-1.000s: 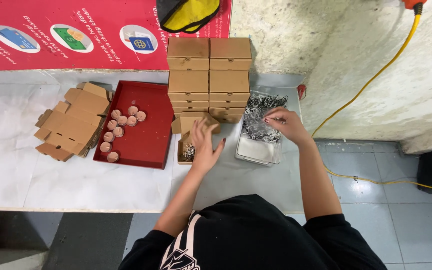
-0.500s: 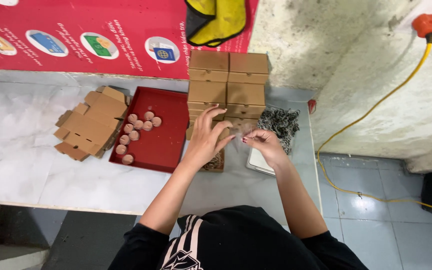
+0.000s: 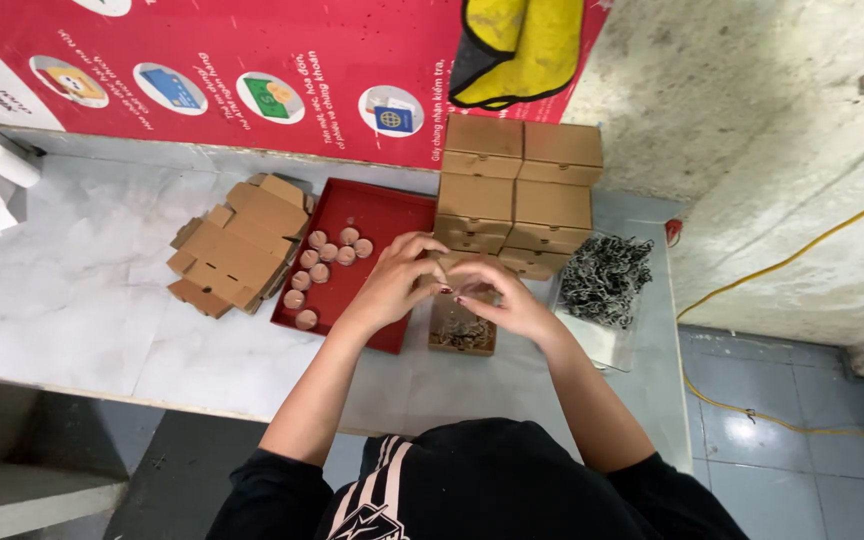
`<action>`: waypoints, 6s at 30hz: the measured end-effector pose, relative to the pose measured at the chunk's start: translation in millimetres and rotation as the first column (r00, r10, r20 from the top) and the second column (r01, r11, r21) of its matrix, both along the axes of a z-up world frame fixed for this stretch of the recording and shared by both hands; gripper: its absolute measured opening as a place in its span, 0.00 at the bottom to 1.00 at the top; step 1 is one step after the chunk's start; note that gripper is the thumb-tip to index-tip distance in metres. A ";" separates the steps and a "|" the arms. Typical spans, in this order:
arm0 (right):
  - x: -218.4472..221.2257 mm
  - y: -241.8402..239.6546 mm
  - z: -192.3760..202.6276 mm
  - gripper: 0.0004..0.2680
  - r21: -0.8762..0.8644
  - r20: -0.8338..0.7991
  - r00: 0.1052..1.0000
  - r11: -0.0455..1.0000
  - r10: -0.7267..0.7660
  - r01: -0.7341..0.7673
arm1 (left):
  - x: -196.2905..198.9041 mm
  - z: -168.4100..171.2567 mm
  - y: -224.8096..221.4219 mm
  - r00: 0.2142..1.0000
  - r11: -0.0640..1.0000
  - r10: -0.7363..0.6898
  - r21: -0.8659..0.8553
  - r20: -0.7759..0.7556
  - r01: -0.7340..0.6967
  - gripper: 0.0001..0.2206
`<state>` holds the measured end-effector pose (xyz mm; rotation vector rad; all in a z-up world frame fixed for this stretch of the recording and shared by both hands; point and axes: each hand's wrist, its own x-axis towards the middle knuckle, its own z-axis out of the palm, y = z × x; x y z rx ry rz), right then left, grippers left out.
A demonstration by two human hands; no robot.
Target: The recorder is packaging individual items into small cardboard boxes, using clear plastic bags and adding components like small metal rings.
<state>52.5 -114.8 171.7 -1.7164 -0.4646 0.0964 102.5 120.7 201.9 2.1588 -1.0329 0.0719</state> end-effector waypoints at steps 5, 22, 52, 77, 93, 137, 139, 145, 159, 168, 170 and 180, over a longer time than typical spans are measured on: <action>28.9 17.4 -14.7 0.09 -0.233 0.063 0.989 0.966 0.133 -0.115 | 12.5 -9.2 28.9 0.999 0.998 -0.043 -0.049 -0.009 0.042 0.06; 91.0 99.0 -155.7 0.08 0.042 -0.429 0.863 0.961 0.266 -0.275 | 83.2 -35.5 135.1 0.947 0.967 0.014 -0.237 -0.322 -0.095 0.04; 62.7 85.0 -49.9 0.17 0.377 -0.307 0.939 0.885 -0.158 0.272 | 33.8 -23.2 129.6 0.926 0.929 0.260 -0.189 -0.274 -0.317 0.05; -4.1 -38.8 26.2 0.13 -0.297 0.058 0.964 0.918 -0.258 0.264 | -17.7 -22.7 -13.6 0.922 0.946 0.140 -0.227 -0.361 -0.232 0.05; -40.7 -44.3 -69.6 0.07 0.307 -0.373 0.791 0.740 -0.484 0.598 | -33.7 -137.9 -65.5 0.624 0.528 -0.274 -0.657 -0.732 -0.538 0.05; -61.4 -34.0 -11.8 0.07 0.285 -0.170 0.846 0.796 -0.506 0.534 | -55.2 -53.6 -16.7 0.788 0.768 -0.094 -0.548 -0.608 -0.331 0.16; -53.0 -33.6 2.5 0.07 0.357 -0.174 0.835 0.757 -0.522 0.548 | -50.3 -47.0 -22.0 0.802 0.768 -0.058 -0.540 -0.594 -0.344 0.18; -36.6 -36.8 2.0 0.06 0.607 -0.293 0.828 0.577 -0.478 0.547 | -51.6 -9.1 -34.4 0.927 0.805 -0.237 -0.593 -0.292 0.019 0.54; -28.9 -59.5 -68.8 0.19 0.501 -0.236 0.797 0.633 -0.556 0.590 | -38.8 -58.0 -49.0 0.941 0.746 -0.103 -0.651 -0.324 -0.142 0.56; -32.5 -47.2 -32.8 0.22 0.609 -0.357 0.885 0.645 -0.297 0.462 | -44.4 -28.6 -50.5 0.948 0.865 -0.092 -0.496 -0.303 -0.075 0.49; -36.5 -35.6 1.2 0.22 0.587 -0.317 0.898 0.682 -0.304 0.437 | -45.0 -28.4 -55.1 0.952 0.852 -0.101 -0.519 -0.288 -0.067 0.46; -45.1 -44.3 18.2 0.30 0.473 -0.129 0.951 0.826 -0.279 0.307 | -44.8 -37.4 -65.6 0.962 0.750 -0.131 -0.659 -0.238 -0.061 0.35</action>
